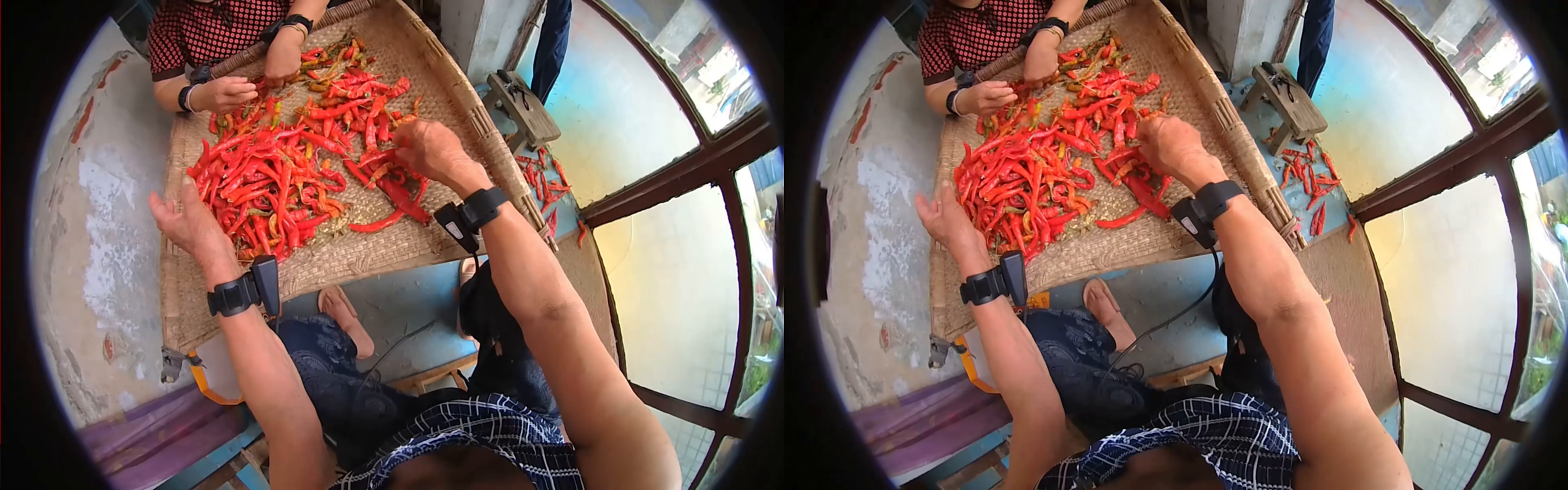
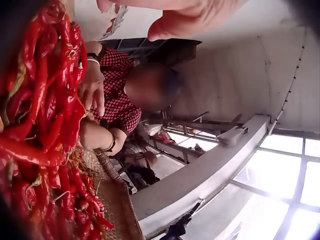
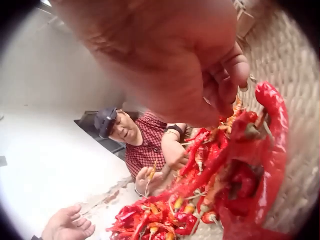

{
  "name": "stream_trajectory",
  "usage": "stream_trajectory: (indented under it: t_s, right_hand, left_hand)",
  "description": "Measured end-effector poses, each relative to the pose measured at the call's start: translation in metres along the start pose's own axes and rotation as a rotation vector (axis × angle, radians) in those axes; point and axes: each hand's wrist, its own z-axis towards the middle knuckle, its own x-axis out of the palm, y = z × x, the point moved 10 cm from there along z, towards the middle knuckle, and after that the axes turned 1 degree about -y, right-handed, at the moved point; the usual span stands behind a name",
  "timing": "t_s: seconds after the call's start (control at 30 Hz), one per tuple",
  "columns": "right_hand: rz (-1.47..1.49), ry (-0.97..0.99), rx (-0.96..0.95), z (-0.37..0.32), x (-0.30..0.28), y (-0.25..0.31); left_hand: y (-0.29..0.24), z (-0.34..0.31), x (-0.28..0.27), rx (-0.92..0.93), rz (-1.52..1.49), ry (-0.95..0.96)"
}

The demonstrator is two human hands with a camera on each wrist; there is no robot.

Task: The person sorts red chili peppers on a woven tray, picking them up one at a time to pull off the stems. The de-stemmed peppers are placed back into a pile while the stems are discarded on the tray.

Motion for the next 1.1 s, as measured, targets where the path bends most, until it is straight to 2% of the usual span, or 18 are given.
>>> stream_trajectory:
  t_s: [0.07,0.1,0.13,0.17,0.2,0.3,0.33,0.4,0.47,0.67,0.73,0.77,0.83,0.87,0.93,1.0,1.07,1.1]
  right_hand:
    - [-0.060,-0.007,-0.119,0.003,0.012,0.011]
    - [-0.117,0.030,-0.116,0.007,0.020,0.010]
    - [-0.131,0.027,-0.110,0.010,0.016,0.017]
    - [-0.187,0.121,-0.087,0.010,0.023,0.021]
    - [-0.244,0.215,-0.056,0.007,0.029,0.019]
    - [-0.216,0.080,-0.133,0.008,0.024,0.025]
    - [-0.222,0.122,-0.121,-0.001,0.025,0.021]
    - [0.212,-0.076,-0.160,0.001,-0.012,0.029]
    - [0.492,-0.123,-0.132,-0.002,-0.027,0.026]
    - [0.826,-0.059,-0.065,-0.004,-0.038,0.027]
    - [0.862,-0.030,-0.035,-0.010,-0.035,0.030]
    - [0.895,0.005,-0.029,-0.011,-0.032,0.033]
    - [0.908,0.037,0.024,-0.011,-0.029,0.031]
    - [1.145,0.002,0.010,-0.010,-0.028,0.028]
    - [1.411,-0.063,0.093,-0.007,-0.035,0.016]
    - [1.364,-0.062,0.104,0.005,-0.028,-0.005]
    - [0.545,-0.100,-0.136,0.008,-0.025,-0.002]
    - [0.206,-0.020,-0.084,-0.002,-0.023,0.006]
  left_hand:
    - [-0.027,-0.010,0.011,0.283,0.303,0.072]
    - [-0.029,-0.014,0.013,0.284,0.293,0.070]
    - [-0.032,-0.026,0.028,0.320,0.220,0.190]
    - [-0.033,-0.041,0.043,0.346,0.144,0.318]
    - [-0.032,-0.050,0.049,0.326,0.126,0.335]
    - [-0.039,-0.089,0.079,0.370,0.119,0.585]
    - [-0.040,-0.100,0.088,0.389,0.142,0.664]
    - [-0.029,-0.117,0.104,0.242,0.090,0.797]
    - [-0.029,-0.133,0.120,0.167,0.023,0.933]
    - [-0.007,-0.186,0.150,0.036,-0.039,1.055]
    - [-0.005,-0.195,0.158,-0.059,-0.059,1.157]
    - [0.000,-0.199,0.155,-0.183,-0.115,1.112]
    - [0.000,-0.195,0.160,-0.080,-0.018,1.183]
    - [0.001,-0.200,0.159,0.009,0.075,1.255]
    - [0.000,-0.194,0.158,0.018,0.114,1.290]
    - [0.005,-0.168,0.141,-0.237,-0.082,1.109]
    - [0.016,-0.120,0.127,-0.396,-0.472,0.850]
    - [0.020,-0.101,0.118,-0.524,-0.640,0.716]
